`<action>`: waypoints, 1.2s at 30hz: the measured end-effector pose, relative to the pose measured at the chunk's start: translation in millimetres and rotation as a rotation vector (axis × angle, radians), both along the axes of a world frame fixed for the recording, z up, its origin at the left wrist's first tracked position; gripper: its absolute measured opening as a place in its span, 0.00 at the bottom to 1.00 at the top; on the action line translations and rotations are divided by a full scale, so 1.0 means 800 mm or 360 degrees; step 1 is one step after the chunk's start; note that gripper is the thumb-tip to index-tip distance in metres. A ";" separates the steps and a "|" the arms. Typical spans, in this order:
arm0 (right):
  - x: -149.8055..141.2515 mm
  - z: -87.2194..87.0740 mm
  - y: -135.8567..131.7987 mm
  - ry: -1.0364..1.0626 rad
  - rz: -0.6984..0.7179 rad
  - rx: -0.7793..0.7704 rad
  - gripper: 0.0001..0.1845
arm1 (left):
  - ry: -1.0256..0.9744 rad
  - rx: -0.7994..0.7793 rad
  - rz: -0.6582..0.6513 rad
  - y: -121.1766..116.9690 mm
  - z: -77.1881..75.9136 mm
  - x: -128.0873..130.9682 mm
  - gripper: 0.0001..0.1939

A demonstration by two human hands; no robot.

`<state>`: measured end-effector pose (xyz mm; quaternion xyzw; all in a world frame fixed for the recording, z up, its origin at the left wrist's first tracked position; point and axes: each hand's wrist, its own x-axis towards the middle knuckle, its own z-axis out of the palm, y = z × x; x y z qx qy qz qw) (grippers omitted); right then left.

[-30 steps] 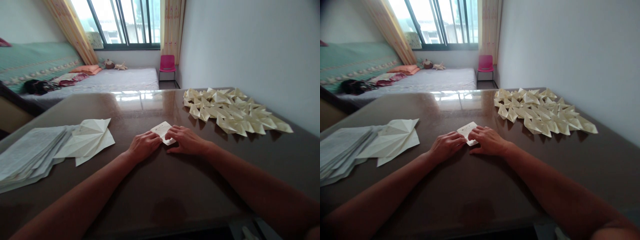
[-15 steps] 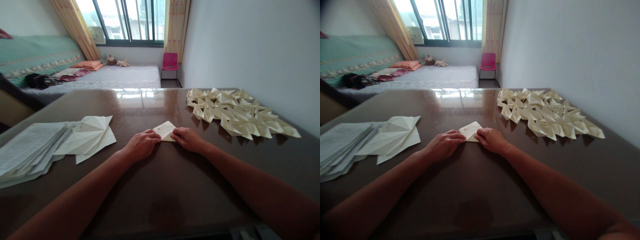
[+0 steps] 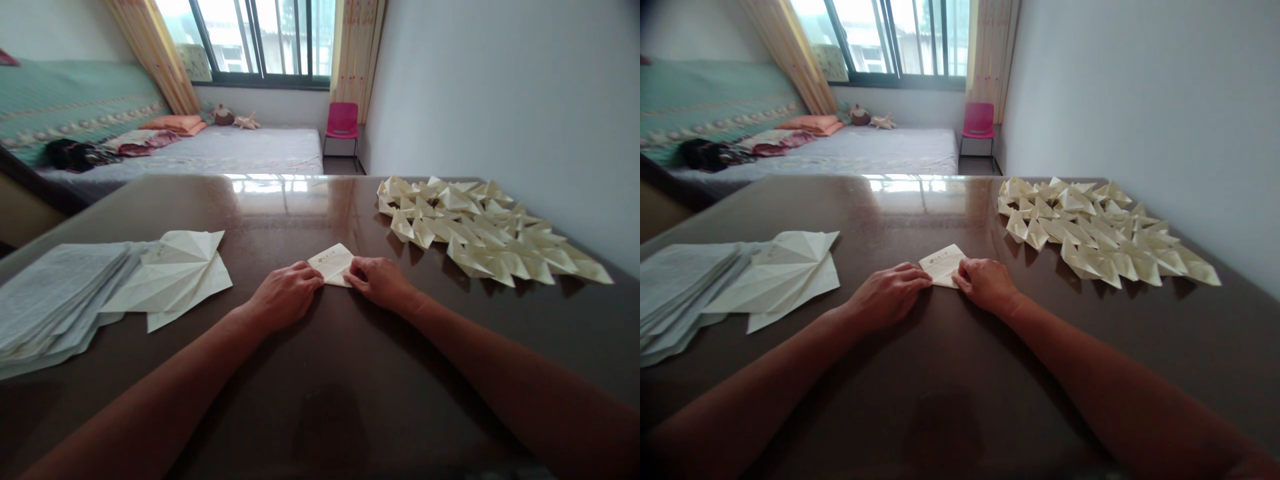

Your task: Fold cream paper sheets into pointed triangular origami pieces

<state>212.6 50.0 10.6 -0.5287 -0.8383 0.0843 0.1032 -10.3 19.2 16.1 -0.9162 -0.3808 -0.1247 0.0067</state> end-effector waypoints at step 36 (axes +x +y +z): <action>-0.002 0.057 -0.060 -0.0747 0.0187 0.0308 0.13 | 0.0362 0.0089 0.0191 -0.013 0.006 0.019 0.15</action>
